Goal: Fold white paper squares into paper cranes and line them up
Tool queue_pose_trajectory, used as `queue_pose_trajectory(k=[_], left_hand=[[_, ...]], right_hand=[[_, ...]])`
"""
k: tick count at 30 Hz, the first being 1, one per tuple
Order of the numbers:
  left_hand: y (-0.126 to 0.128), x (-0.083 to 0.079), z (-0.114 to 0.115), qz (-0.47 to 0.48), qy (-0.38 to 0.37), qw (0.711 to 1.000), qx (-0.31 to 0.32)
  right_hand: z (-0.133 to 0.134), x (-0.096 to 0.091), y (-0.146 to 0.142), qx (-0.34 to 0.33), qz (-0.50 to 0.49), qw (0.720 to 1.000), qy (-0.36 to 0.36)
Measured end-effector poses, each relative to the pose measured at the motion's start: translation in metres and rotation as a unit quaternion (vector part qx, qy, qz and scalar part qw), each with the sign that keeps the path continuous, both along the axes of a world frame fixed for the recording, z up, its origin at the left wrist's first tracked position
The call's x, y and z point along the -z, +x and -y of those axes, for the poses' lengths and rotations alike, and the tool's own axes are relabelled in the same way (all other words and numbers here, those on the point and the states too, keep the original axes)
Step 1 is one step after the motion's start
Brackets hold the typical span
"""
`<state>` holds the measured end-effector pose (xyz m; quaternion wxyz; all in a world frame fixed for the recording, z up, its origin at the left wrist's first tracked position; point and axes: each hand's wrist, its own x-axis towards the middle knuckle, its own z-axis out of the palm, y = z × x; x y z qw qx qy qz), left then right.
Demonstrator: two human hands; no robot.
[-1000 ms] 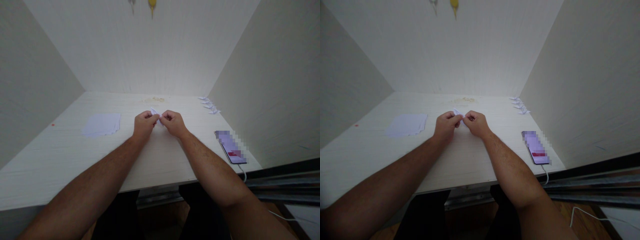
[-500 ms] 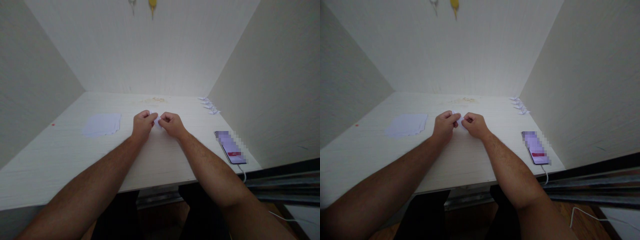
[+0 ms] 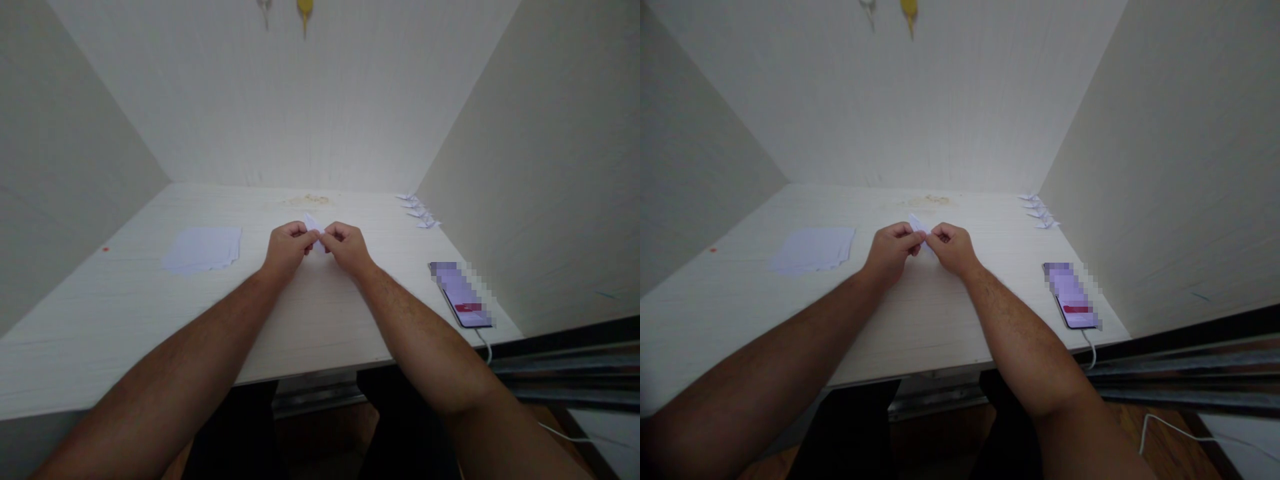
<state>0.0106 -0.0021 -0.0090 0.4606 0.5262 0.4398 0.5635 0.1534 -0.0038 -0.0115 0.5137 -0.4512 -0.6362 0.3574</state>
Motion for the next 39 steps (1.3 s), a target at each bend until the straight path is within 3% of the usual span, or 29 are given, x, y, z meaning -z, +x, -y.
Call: queue_pose_trajectory(k=[9,15,20,25,35,39], left_hand=[[0.003,0.002,-0.001,0.007,-0.03,0.999,-0.018],[0.001,0.004,-0.004,0.033,-0.028,0.999,-0.031],[0.002,0.002,-0.002,0.029,-0.033,0.999,-0.022],[0.003,0.0,-0.001,0.089,-0.072,0.993,0.013],[0.001,-0.001,0.0,-0.043,0.02,0.998,-0.034],[0.002,-0.005,0.004,-0.012,0.007,1.0,-0.004]], right_hand=[[-0.006,0.007,0.003,0.012,0.065,0.997,0.03],[-0.007,0.006,0.001,-0.022,0.003,1.0,-0.012],[-0.005,0.004,0.0,0.021,0.014,1.0,-0.015],[-0.006,0.004,0.001,0.042,0.018,0.999,-0.013],[-0.009,0.008,0.003,0.063,-0.023,0.998,0.002],[-0.01,0.007,0.002,0.051,-0.06,0.997,-0.012]])
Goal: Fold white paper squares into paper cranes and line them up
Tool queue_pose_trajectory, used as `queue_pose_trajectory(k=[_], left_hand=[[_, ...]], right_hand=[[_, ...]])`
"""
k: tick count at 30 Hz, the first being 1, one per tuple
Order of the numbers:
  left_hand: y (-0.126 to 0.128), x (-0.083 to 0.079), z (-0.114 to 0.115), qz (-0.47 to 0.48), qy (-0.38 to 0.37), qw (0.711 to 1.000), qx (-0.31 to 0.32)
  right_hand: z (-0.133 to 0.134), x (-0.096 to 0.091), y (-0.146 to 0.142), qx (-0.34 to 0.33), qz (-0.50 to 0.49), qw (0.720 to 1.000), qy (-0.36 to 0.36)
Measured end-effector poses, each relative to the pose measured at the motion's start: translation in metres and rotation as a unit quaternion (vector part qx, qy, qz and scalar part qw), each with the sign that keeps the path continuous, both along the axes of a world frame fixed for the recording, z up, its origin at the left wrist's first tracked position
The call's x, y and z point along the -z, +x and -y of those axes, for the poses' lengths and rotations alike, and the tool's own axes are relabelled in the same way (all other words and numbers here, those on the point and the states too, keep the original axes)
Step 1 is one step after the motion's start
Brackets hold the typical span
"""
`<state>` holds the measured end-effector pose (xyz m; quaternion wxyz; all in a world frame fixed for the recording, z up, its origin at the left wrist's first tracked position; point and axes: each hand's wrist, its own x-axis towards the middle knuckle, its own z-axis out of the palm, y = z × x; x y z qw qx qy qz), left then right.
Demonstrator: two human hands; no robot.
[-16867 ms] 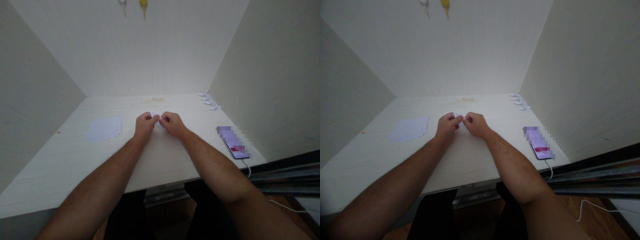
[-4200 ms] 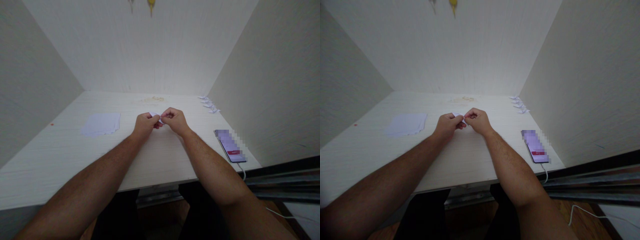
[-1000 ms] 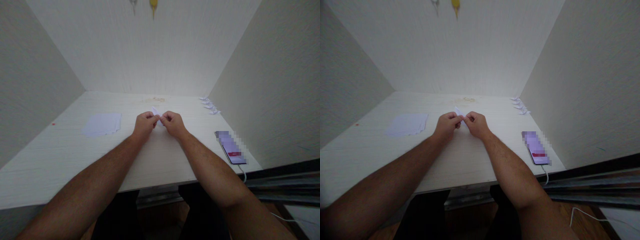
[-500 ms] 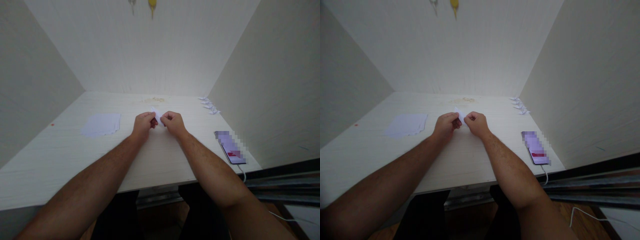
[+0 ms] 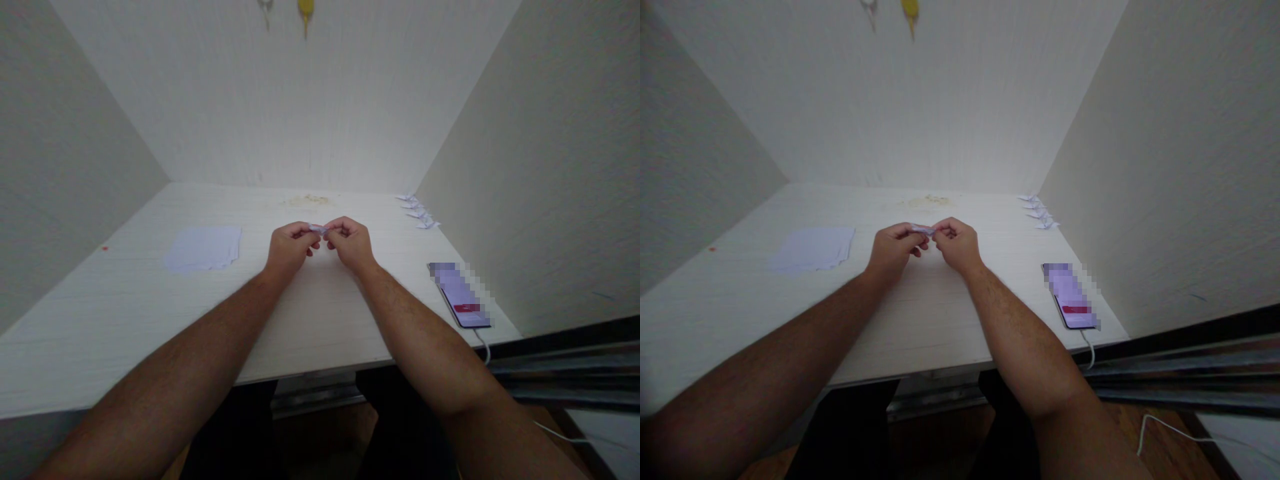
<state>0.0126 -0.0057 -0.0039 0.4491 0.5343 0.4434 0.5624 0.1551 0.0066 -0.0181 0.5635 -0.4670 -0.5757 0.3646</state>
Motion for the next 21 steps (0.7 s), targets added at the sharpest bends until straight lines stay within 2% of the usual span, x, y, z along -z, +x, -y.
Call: queue_pose_trajectory(k=[4,7,12,17,21], left_hand=[[0.0,0.003,-0.002,0.092,-0.035,0.994,0.041],[0.001,0.006,-0.003,0.074,-0.029,0.997,0.011],[0.001,0.01,-0.005,0.06,-0.011,0.998,-0.001],[0.002,0.013,-0.008,0.072,-0.012,0.997,-0.01],[0.001,0.007,-0.005,0.005,-0.019,1.0,-0.012]], right_hand=[[0.0,-0.002,0.0,-0.024,-0.057,0.998,-0.007],[0.001,-0.003,0.0,-0.037,-0.065,0.997,-0.004],[0.003,-0.003,-0.003,-0.025,-0.063,0.998,-0.014],[0.005,-0.005,-0.002,-0.021,-0.004,0.999,-0.045],[0.002,-0.004,0.003,-0.019,0.056,0.998,-0.016]])
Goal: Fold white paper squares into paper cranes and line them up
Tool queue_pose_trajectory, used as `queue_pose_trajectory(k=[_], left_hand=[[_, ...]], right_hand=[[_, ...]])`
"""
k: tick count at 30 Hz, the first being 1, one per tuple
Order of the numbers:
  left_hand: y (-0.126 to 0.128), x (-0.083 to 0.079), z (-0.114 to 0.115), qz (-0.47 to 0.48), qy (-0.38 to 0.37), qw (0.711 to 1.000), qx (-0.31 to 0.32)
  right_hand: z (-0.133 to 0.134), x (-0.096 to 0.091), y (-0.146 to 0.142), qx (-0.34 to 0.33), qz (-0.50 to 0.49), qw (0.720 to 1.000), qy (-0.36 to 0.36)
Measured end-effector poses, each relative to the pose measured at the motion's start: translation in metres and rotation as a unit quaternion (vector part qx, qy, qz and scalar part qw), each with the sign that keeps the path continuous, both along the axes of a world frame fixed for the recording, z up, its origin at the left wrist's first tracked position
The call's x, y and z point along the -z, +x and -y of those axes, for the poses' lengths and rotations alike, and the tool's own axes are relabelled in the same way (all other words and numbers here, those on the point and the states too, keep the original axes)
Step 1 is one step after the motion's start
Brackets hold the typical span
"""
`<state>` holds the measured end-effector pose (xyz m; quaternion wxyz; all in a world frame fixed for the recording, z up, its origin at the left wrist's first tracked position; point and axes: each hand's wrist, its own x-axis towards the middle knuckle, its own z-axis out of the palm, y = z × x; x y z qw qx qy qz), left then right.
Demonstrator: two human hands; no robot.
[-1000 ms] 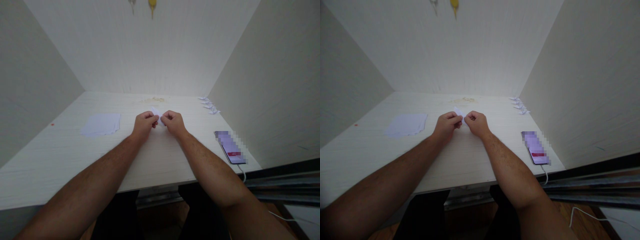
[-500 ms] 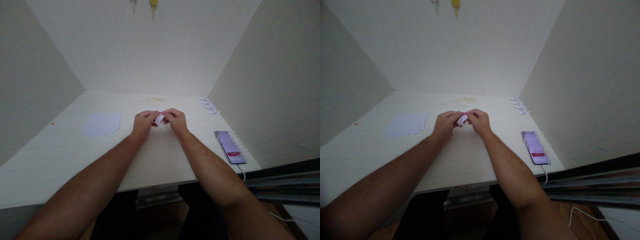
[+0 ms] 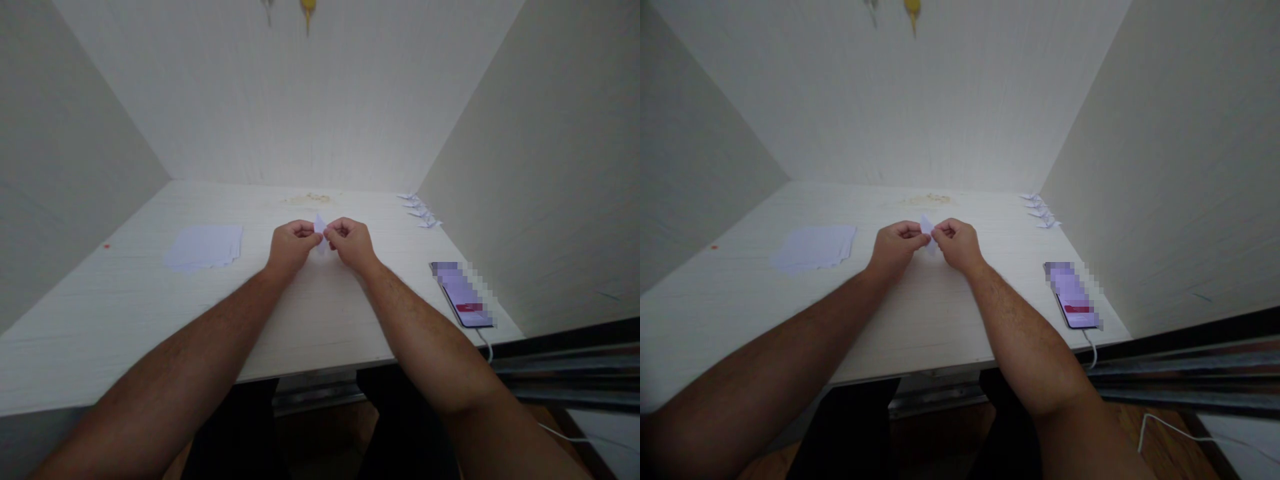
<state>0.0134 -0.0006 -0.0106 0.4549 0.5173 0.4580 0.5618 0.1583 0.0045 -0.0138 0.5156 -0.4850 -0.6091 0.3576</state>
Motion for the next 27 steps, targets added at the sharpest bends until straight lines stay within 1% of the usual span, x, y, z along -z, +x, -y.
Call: queue_pose_trajectory(k=[5,7,9,11,14,18,20,24,27], left_hand=[[-0.004,-0.008,0.005,-0.101,0.012,0.995,-0.022],[-0.005,-0.009,0.005,-0.13,0.001,0.991,-0.012],[-0.005,-0.009,0.005,-0.138,-0.021,0.99,0.009],[-0.004,-0.008,0.005,-0.126,-0.042,0.991,0.023],[-0.001,-0.005,0.005,-0.092,-0.059,0.994,0.026],[0.002,0.0,0.004,-0.043,-0.072,0.996,0.031],[0.004,0.001,0.005,-0.005,-0.084,0.996,0.023],[0.008,0.0,0.007,0.049,-0.091,0.995,-0.002],[0.008,-0.002,0.008,0.059,-0.09,0.994,-0.009]], right_hand=[[-0.002,0.0,0.006,-0.016,0.099,0.994,0.033],[-0.001,-0.001,0.007,-0.013,0.134,0.99,0.041],[0.0,-0.002,0.008,-0.001,0.164,0.985,0.055],[0.001,-0.002,0.008,0.013,0.183,0.98,0.074],[0.002,0.0,0.007,0.025,0.21,0.972,0.104],[0.004,0.001,0.006,0.052,0.272,0.952,0.134],[0.005,0.0,0.006,0.056,0.293,0.943,0.148],[0.005,-0.001,0.006,0.024,0.305,0.936,0.175],[0.005,0.0,0.006,0.005,0.279,0.943,0.178]])
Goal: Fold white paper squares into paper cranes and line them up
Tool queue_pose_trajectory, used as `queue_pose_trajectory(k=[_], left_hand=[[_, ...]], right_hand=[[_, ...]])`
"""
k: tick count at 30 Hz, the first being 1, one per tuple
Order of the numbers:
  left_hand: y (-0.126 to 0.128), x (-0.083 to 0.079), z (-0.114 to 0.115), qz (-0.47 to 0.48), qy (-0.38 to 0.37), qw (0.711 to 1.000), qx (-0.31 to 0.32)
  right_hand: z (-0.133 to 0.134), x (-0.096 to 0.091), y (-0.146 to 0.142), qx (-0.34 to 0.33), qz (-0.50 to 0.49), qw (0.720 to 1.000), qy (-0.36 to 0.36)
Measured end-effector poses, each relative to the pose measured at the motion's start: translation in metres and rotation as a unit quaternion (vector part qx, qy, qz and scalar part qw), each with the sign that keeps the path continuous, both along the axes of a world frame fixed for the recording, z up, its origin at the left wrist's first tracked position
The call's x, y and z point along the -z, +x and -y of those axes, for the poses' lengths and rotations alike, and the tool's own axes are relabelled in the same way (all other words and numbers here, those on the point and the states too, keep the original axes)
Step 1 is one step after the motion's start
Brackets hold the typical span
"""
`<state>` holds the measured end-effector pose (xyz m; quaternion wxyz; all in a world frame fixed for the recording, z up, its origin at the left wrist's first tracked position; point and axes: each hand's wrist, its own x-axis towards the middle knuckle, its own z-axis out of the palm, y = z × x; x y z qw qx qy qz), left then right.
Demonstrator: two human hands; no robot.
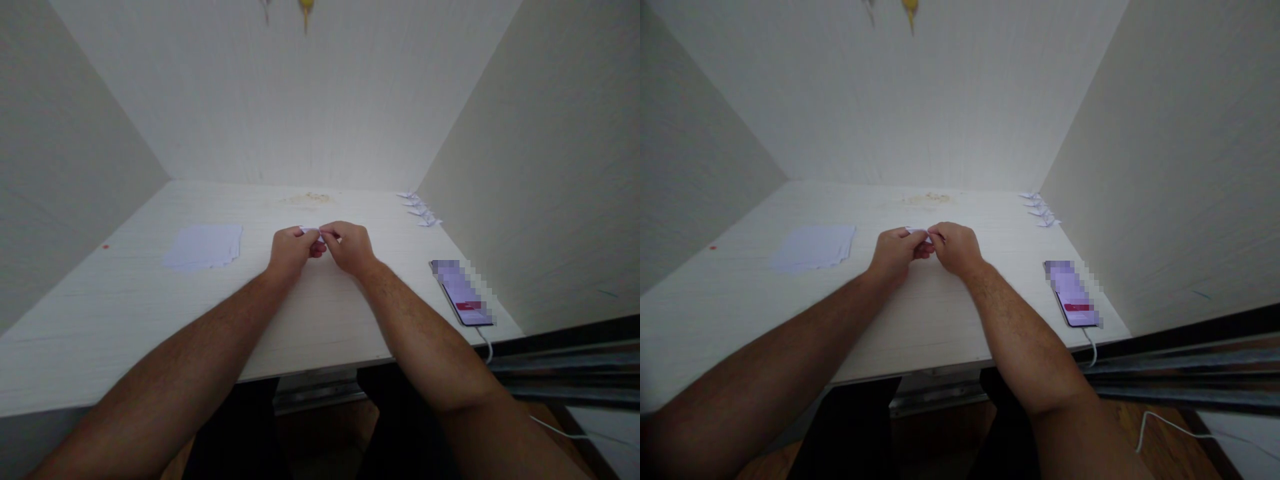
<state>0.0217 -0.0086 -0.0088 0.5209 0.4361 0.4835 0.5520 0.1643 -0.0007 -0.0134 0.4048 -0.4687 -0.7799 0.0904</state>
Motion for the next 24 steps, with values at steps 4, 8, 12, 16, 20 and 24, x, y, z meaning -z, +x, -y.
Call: queue_pose_trajectory(k=[4,8,12,16,20,24], left_hand=[[-0.0003,0.0001,-0.0017,0.012,0.003,1.0,-0.002],[-0.0003,-0.0005,-0.0025,0.025,0.006,1.0,0.011],[-0.0004,-0.0021,-0.0011,0.032,0.016,0.999,0.034],[-0.0004,-0.0018,-0.0002,0.029,0.021,0.999,0.038],[0.0003,-0.0019,0.0002,0.024,0.026,0.999,0.031],[0.0003,-0.0014,0.0,0.021,0.027,0.999,0.03]], right_hand=[[-0.0004,0.0006,-0.0009,-0.015,-0.084,0.996,-0.025],[-0.0028,-0.0028,-0.0003,-0.013,-0.214,0.972,-0.1],[-0.0058,-0.0057,0.0014,-0.014,-0.304,0.938,-0.163],[-0.0064,-0.0059,0.0004,-0.015,-0.346,0.919,-0.189],[-0.0053,-0.0063,-0.0017,-0.022,-0.357,0.911,-0.203],[-0.0041,-0.008,-0.003,-0.021,-0.354,0.911,-0.209]])
